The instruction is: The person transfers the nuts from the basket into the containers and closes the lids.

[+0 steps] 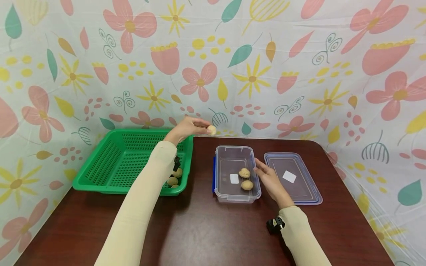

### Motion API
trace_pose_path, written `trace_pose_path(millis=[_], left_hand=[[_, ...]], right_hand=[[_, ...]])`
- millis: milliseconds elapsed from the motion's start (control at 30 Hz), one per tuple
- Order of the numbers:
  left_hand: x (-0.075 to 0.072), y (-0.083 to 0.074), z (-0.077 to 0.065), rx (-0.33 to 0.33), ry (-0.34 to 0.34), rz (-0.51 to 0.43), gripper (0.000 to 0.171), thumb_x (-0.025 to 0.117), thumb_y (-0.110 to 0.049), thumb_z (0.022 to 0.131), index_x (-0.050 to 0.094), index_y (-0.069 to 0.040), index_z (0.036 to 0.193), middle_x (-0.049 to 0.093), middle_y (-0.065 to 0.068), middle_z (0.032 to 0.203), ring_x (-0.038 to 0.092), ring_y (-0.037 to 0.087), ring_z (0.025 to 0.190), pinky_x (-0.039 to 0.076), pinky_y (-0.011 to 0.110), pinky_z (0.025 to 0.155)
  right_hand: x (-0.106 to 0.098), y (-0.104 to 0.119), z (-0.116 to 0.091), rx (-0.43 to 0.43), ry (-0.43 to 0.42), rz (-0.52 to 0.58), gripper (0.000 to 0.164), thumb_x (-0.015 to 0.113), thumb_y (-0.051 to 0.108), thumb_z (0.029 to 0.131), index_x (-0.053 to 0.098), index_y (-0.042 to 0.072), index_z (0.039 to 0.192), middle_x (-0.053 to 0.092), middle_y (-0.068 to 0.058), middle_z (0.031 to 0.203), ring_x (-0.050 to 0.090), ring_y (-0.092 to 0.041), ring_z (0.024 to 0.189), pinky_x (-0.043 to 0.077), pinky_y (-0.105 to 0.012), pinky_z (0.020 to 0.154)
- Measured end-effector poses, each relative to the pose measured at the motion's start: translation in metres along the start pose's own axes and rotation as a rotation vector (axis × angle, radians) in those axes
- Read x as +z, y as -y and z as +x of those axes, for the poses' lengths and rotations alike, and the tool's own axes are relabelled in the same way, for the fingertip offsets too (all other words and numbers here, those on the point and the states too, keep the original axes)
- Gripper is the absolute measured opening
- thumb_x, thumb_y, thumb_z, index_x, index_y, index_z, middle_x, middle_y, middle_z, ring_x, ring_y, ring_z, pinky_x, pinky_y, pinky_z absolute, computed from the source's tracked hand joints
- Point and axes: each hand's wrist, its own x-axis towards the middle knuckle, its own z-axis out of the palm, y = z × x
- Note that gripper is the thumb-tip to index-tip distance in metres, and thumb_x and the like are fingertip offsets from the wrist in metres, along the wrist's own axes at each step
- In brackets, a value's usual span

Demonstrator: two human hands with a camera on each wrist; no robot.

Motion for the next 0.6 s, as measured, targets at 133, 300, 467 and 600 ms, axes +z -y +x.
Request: trace_pose_path(millis=[133,300,467,600], left_hand=[[0.014,-0.004,0.005,0.018,0.004,0.021,0.039,0.078,-0.019,0.083,0.069,-0.011,0.12,0.069,0.005,0.114,0.059,0.019,0.112,0.046,0.036,0.099],[0.032,-0.008,0.01,0.04,0.021,0.002,0.036,0.079,-0.018,0.082,0.071,-0.01,0.116,0.07,0.006,0.11,0.062,0.02,0.106,0.048,0.034,0.095],[0.048,-0.008,0.014,0.047,0.037,-0.02,0.035,0.078,-0.015,0.082,0.071,-0.008,0.115,0.07,0.007,0.108,0.063,0.02,0.103,0.047,0.037,0.097],[0.06,-0.005,0.018,0.044,0.016,-0.002,0.033,0.079,-0.016,0.081,0.072,-0.009,0.112,0.072,0.005,0.104,0.062,0.018,0.104,0.046,0.038,0.099]], right_hand=[[0.0,0.0,0.0,0.005,0.002,-0.003,0.051,0.038,0.01,0.104,0.022,-0.002,0.151,0.019,-0.019,0.157,0.016,-0.033,0.145,0.014,-0.047,0.117],[0.0,0.0,0.0,0.009,-0.001,-0.001,0.051,0.039,0.01,0.104,0.023,-0.001,0.151,0.019,-0.019,0.157,0.016,-0.032,0.145,0.015,-0.047,0.117],[0.0,0.0,0.0,0.007,0.003,0.0,0.051,0.039,0.01,0.104,0.023,-0.001,0.151,0.019,-0.019,0.157,0.016,-0.032,0.145,0.014,-0.047,0.117],[0.0,0.0,0.0,0.004,0.003,0.002,0.051,0.039,0.01,0.104,0.023,-0.001,0.151,0.019,-0.019,0.157,0.016,-0.033,0.145,0.014,-0.048,0.117]])
